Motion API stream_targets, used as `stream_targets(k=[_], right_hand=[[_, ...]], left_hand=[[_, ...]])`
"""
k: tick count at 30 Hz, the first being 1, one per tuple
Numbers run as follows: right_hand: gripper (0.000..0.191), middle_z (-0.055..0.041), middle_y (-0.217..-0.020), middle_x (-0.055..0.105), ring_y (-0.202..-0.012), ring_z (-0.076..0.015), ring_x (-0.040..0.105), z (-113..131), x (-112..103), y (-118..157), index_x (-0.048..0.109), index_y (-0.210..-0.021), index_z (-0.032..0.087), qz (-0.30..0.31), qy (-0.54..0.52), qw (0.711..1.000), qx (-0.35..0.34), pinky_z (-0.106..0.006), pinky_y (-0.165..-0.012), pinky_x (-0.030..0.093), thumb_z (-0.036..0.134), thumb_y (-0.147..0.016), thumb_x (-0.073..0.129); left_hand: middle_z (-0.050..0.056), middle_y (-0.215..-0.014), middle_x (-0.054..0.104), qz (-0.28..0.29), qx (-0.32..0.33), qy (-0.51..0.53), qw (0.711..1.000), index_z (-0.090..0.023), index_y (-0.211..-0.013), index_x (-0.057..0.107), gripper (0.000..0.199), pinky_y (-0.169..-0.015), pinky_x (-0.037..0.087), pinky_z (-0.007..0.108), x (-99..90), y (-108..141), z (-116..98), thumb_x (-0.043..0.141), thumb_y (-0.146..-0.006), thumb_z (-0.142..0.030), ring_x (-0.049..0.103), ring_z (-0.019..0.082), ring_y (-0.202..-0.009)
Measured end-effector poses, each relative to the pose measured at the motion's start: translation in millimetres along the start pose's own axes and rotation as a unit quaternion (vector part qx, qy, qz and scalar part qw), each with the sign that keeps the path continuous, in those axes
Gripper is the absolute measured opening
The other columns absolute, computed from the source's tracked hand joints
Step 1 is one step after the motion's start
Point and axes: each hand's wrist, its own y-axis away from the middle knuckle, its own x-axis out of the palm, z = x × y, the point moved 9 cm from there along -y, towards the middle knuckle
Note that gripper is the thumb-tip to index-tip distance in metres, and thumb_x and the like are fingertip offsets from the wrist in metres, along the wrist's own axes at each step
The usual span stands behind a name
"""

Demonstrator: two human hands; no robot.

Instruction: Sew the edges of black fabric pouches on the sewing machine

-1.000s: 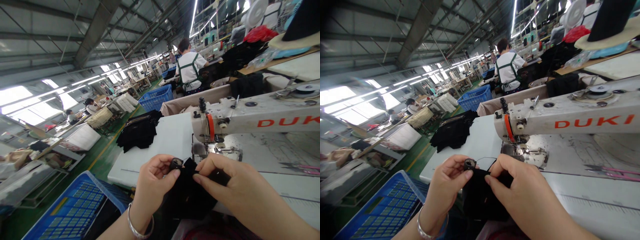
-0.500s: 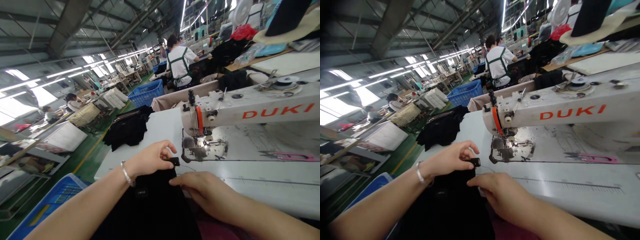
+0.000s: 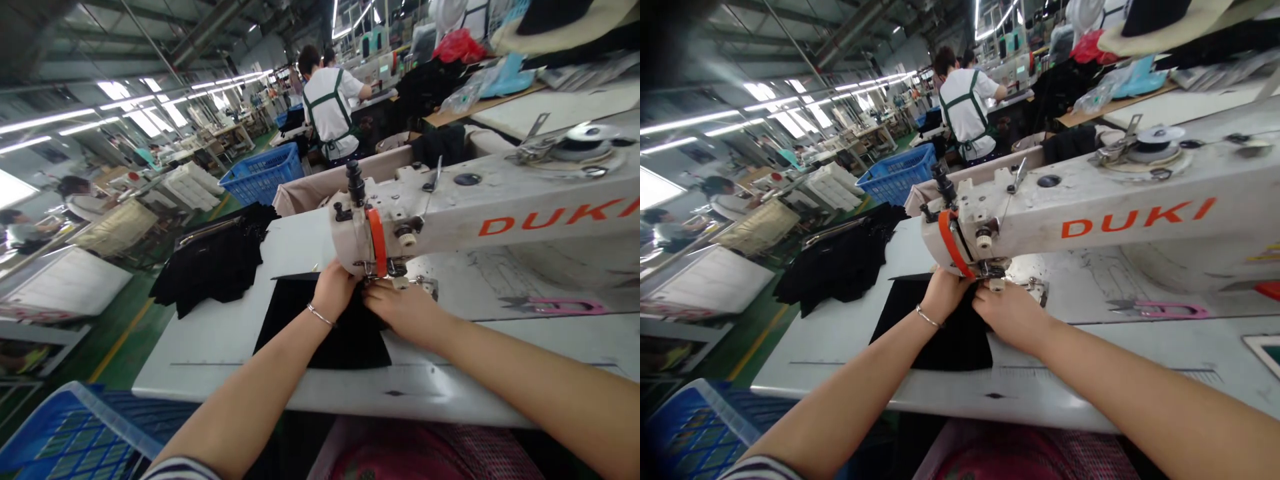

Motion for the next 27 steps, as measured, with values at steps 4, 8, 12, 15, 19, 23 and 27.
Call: stream_targets(k=[4,8,12,15,19,23,27], right_hand=[[0.029,-0.0104,-0.113,0.065,-0.104,-0.0216,0.06,-4,6,19,0.064,-0.109,0.014,0.001,-0.004,1.0,-0.006,-0.036,-0.089,0.05,0.003,-0.086,0.049],[0.028,-0.0089,-0.118,0.063,-0.108,-0.0205,0.059,-8,9,20,0.062,-0.112,0.015,-0.008,-0.002,1.0,0.014,-0.034,-0.091,0.048,0.007,-0.089,0.048],[0.028,-0.0142,-0.11,0.065,-0.098,-0.0263,0.062,-21,6,12,0.062,-0.111,0.012,-0.016,0.019,0.997,0.072,-0.039,-0.083,0.049,0.006,-0.089,0.045],[0.027,-0.0128,-0.107,0.066,-0.098,-0.0266,0.061,-20,5,14,0.063,-0.108,0.012,-0.016,0.018,0.997,0.072,-0.039,-0.082,0.049,0.005,-0.088,0.046],[0.026,-0.0073,-0.112,0.066,-0.102,-0.021,0.06,-11,5,25,0.065,-0.106,0.015,-0.024,0.003,0.999,0.04,-0.033,-0.086,0.047,0.007,-0.089,0.048],[0.024,-0.0057,-0.112,0.066,-0.102,-0.0205,0.06,-11,7,32,0.064,-0.108,0.016,-0.038,0.001,0.999,0.03,-0.034,-0.085,0.047,0.011,-0.091,0.049],[0.024,-0.0055,-0.112,0.066,-0.101,-0.0215,0.061,-10,7,30,0.064,-0.109,0.016,-0.049,0.002,0.999,0.02,-0.036,-0.083,0.048,0.011,-0.089,0.052]], left_hand=[[0.009,-0.106,0.064,0.026,0.048,0.002,0.998,-0.015,-0.104,0.066,0.018,-0.095,0.046,0.038,8.0,37,-19,0.054,-0.09,-0.017,0.058,0.024,-0.102],[0.01,-0.126,0.057,0.033,0.125,-0.014,0.991,-0.014,-0.125,0.057,0.033,-0.107,0.039,0.038,7.8,57,-30,0.048,-0.093,-0.013,0.051,0.022,-0.119],[0.012,-0.125,0.058,0.037,0.168,-0.02,0.985,-0.012,-0.124,0.057,0.032,-0.108,0.039,0.04,10.5,40,-25,0.044,-0.095,-0.014,0.051,0.022,-0.12],[0.011,-0.121,0.061,0.039,0.184,-0.012,0.982,-0.012,-0.12,0.059,0.03,-0.107,0.041,0.04,11.6,34,-25,0.044,-0.095,-0.014,0.053,0.022,-0.117],[0.008,-0.128,0.058,0.046,0.194,0.004,0.98,-0.014,-0.125,0.056,0.032,-0.109,0.04,0.039,12.1,49,-32,0.045,-0.094,-0.013,0.05,0.02,-0.122],[0.007,-0.131,0.058,0.041,0.184,0.016,0.982,-0.015,-0.125,0.055,0.033,-0.11,0.04,0.04,12.5,58,-34,0.045,-0.094,-0.012,0.05,0.019,-0.124],[0.007,-0.132,0.057,0.043,0.182,0.032,0.982,-0.017,-0.126,0.055,0.033,-0.11,0.041,0.042,11.6,55,-31,0.046,-0.094,-0.013,0.05,0.02,-0.124]])
